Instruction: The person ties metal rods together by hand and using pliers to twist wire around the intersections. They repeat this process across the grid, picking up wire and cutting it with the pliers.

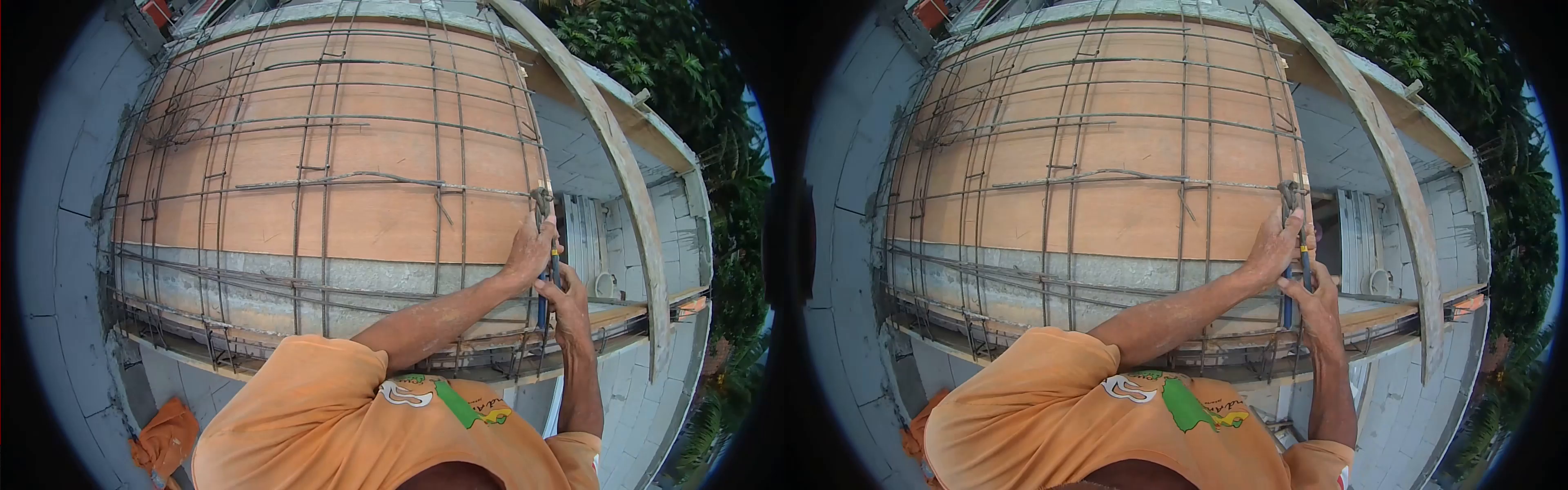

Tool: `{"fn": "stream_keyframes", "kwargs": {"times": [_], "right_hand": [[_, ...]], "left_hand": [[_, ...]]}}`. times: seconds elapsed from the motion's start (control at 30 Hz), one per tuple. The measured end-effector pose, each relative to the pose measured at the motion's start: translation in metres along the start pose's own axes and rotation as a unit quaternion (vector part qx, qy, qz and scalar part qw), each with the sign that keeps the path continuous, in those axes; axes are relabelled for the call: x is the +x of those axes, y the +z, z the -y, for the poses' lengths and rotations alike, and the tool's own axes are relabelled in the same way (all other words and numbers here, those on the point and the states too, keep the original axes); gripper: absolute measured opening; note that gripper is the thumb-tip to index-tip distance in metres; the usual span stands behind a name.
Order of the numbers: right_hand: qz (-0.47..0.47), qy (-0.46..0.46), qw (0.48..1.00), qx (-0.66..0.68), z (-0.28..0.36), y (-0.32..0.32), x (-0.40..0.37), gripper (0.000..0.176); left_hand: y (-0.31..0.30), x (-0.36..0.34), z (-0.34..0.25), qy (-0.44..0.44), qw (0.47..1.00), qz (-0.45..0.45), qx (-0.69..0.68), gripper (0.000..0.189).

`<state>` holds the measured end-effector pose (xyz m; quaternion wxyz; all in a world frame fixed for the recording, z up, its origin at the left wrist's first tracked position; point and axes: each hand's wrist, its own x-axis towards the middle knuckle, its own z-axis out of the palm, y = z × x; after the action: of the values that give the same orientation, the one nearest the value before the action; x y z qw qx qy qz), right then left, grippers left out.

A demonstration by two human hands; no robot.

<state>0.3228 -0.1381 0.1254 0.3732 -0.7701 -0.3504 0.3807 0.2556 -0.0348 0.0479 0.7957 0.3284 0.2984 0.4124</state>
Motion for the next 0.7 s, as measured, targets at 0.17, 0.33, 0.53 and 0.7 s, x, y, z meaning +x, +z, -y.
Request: {"fn": "stream_keyframes", "kwargs": {"times": [0.17, 0.33, 0.53, 0.7], "right_hand": [[0.000, 0.039, 0.986, 0.162, 0.013, 0.009, -0.009, 0.020], [-0.061, -0.122, 0.990, 0.025, -0.009, -0.008, 0.009, 0.027], [-0.036, -0.120, 0.991, 0.050, -0.014, -0.027, 0.018, 0.029], [0.013, -0.081, 0.997, -0.003, -0.009, -0.043, 0.024, 0.026]], "left_hand": [[-0.055, -0.010, -0.006, 0.084, 0.954, 0.027, 0.288, 0.041], [-0.053, -0.056, -0.050, 0.023, 0.986, -0.035, 0.159, 0.047], [-0.077, -0.061, -0.070, 0.104, 0.976, -0.108, 0.160, 0.050], [-0.094, -0.085, -0.151, 0.214, 0.953, -0.172, 0.131, 0.044]]}}
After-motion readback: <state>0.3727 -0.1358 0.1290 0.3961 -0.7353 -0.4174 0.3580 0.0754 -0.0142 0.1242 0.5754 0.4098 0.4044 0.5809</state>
